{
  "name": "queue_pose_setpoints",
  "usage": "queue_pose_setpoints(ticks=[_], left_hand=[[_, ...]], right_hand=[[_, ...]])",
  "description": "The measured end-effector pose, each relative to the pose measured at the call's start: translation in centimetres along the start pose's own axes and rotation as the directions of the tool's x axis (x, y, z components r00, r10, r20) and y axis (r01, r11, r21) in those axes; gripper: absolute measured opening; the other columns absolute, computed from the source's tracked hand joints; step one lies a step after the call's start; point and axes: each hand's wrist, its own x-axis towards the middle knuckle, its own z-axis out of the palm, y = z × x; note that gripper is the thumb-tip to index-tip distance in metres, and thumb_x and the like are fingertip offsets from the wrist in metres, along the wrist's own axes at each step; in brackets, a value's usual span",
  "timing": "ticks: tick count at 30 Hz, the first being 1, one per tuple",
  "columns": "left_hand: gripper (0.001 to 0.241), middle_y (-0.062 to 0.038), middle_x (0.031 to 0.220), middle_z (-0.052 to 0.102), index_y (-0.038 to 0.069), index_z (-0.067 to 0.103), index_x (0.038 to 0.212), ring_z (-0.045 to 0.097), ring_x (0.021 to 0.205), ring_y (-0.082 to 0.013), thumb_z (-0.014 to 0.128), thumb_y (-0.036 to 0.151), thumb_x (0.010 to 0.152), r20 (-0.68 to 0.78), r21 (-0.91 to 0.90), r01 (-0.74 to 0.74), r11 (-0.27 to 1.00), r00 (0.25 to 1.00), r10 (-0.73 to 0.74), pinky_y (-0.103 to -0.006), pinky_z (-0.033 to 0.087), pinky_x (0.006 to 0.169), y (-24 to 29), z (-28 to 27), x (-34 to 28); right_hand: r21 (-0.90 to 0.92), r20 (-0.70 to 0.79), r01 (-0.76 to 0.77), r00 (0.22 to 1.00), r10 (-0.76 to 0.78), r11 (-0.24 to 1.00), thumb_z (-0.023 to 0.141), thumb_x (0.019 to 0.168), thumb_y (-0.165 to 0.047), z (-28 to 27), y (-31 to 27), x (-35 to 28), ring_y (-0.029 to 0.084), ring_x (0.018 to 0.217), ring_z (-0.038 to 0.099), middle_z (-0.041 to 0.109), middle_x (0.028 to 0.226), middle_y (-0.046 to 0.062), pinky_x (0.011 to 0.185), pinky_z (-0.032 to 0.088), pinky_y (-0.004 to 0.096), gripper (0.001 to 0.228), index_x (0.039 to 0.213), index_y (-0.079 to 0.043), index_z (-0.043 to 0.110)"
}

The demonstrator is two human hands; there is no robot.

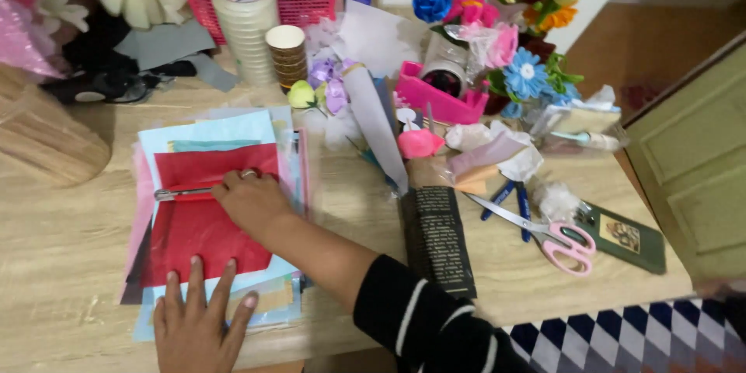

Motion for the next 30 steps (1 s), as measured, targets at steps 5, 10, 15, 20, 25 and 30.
queue_pose_setpoints(ticks=[5,10,15,20,25,30], left_hand=[[0.042,0.003,0.155,0.057,0.043,0.062,0.138,0.05,0.145,-0.0298,0.04,0.051,0.103,0.198,-0.084,0.17,0.982,0.969,-0.151,-0.0545,0.03,0.122,0.1,-0.5,1.6],[0.028,-0.013,0.1,0.068,0.02,0.071,0.106,0.067,0.1,-0.0338,0.053,0.041,0.103,0.028,0.118,0.137,0.983,0.99,-0.141,-0.0501,0.046,0.117,2.4,-2.3,4.7],[0.053,-0.012,0.099,0.059,0.011,0.063,0.114,0.057,0.087,-0.0309,0.068,0.058,0.088,0.018,0.13,0.142,0.981,0.989,-0.145,-0.0382,0.05,0.081,2.2,-0.8,5.9],[0.07,-0.002,0.132,0.062,0.031,0.06,0.146,0.058,0.103,-0.0258,0.052,0.072,0.089,-0.022,0.236,0.149,0.96,0.989,-0.148,-0.0375,0.046,0.083,1.9,0.2,5.3],[0.065,-0.013,0.161,0.049,0.036,0.056,0.148,0.044,0.148,-0.0398,0.053,0.064,0.089,0.022,0.115,0.136,0.984,0.99,-0.139,-0.0563,0.038,0.117,1.4,0.9,5.2],[0.07,-0.011,0.163,0.043,0.038,0.051,0.149,0.039,0.148,-0.0454,0.048,0.069,0.087,0.071,0.048,0.174,0.984,0.982,-0.178,-0.0606,0.038,0.113,1.1,1.8,5.2]], right_hand=[[0.103,0.276,0.007,0.96,-0.036,0.995,0.06,0.092,-0.012,-7.8,-0.3,-0.4,0.041,0.112,0.062,0.059,0.128,0.018,0.083,0.054,0.054,0.04,0.132,-0.012,0.058],[0.105,0.158,0.211,0.961,-0.226,0.972,0.058,0.094,-0.02,-8.3,-1.6,-6.0,0.041,0.095,0.067,0.064,0.108,0.016,0.069,0.056,0.054,0.022,0.111,-0.01,0.069],[0.013,0.215,0.228,0.95,-0.226,0.974,0.066,0.088,-0.016,-7.8,-1.1,-6.0,0.038,0.093,0.067,0.063,0.112,0.017,0.062,0.056,0.052,0.032,0.118,-0.006,0.066],[-0.215,0.169,0.293,0.951,-0.259,0.932,0.066,0.084,-0.026,-4.9,0.5,-2.6,0.031,0.089,0.07,0.069,0.108,0.011,0.066,0.055,0.046,0.045,0.126,-0.009,0.066],[-0.293,-0.031,0.263,0.958,-0.284,0.919,0.059,0.091,-0.016,0.4,3.6,2.9,0.032,0.077,0.068,0.069,0.093,0.005,0.061,0.051,0.046,0.024,0.111,-0.016,0.073],[-0.354,-0.247,0.084,0.952,-0.18,0.931,0.068,0.063,0.004,6.6,6.1,7.8,0.03,0.061,0.059,0.057,0.076,0.009,0.034,0.045,0.043,0.025,0.086,-0.006,0.066]])
